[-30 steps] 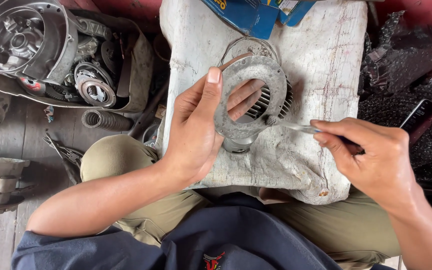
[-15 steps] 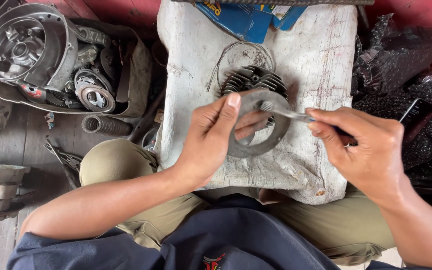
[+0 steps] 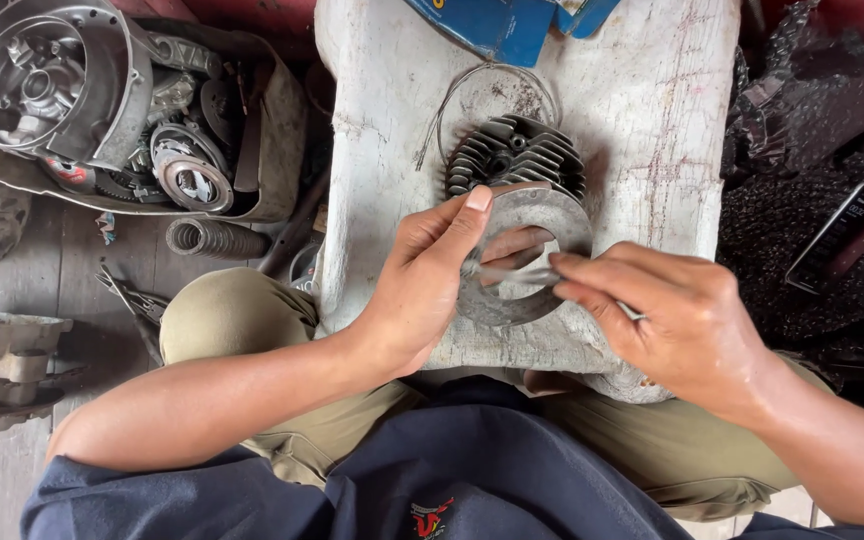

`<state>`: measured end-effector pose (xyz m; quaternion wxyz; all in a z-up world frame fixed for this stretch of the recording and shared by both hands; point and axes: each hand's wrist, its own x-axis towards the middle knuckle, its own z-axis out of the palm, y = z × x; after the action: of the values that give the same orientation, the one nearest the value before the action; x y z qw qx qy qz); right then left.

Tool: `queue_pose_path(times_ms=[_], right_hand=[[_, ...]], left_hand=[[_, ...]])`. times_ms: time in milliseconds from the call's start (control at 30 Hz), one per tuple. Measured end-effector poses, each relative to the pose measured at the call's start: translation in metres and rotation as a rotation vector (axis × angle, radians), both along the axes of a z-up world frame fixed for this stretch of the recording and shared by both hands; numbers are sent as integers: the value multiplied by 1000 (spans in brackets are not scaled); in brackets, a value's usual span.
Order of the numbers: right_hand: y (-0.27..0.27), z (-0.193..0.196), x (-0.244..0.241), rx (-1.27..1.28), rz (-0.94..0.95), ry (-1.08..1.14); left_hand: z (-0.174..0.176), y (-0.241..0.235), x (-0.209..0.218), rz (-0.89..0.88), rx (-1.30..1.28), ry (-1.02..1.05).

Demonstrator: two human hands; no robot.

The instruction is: Cleaning a metal engine component using a small brush to remove debris or carbon buildup.

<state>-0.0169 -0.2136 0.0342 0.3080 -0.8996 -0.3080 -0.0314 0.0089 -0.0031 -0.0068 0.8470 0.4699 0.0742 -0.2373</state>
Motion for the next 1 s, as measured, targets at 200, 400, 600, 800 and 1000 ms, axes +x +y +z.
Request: queue_pose_path(times_ms=[200,400,600,800,1000], right_hand=[[0,-3,-8,-33,28,66],[-6,8,-12,-12,-49,94],[-17,-1,-14,-54,-89,82],[-2,-6,-9,-21,5,75],[-11,-6,-11,39,-21,78]], left_hand=[[10,3,3,91,-142,-51],[9,10,9,251,-276,-106],[12,9,8,286,-252,-158],[7,2,0,190,-141,-127],[12,12,7,217,-364,-54]])
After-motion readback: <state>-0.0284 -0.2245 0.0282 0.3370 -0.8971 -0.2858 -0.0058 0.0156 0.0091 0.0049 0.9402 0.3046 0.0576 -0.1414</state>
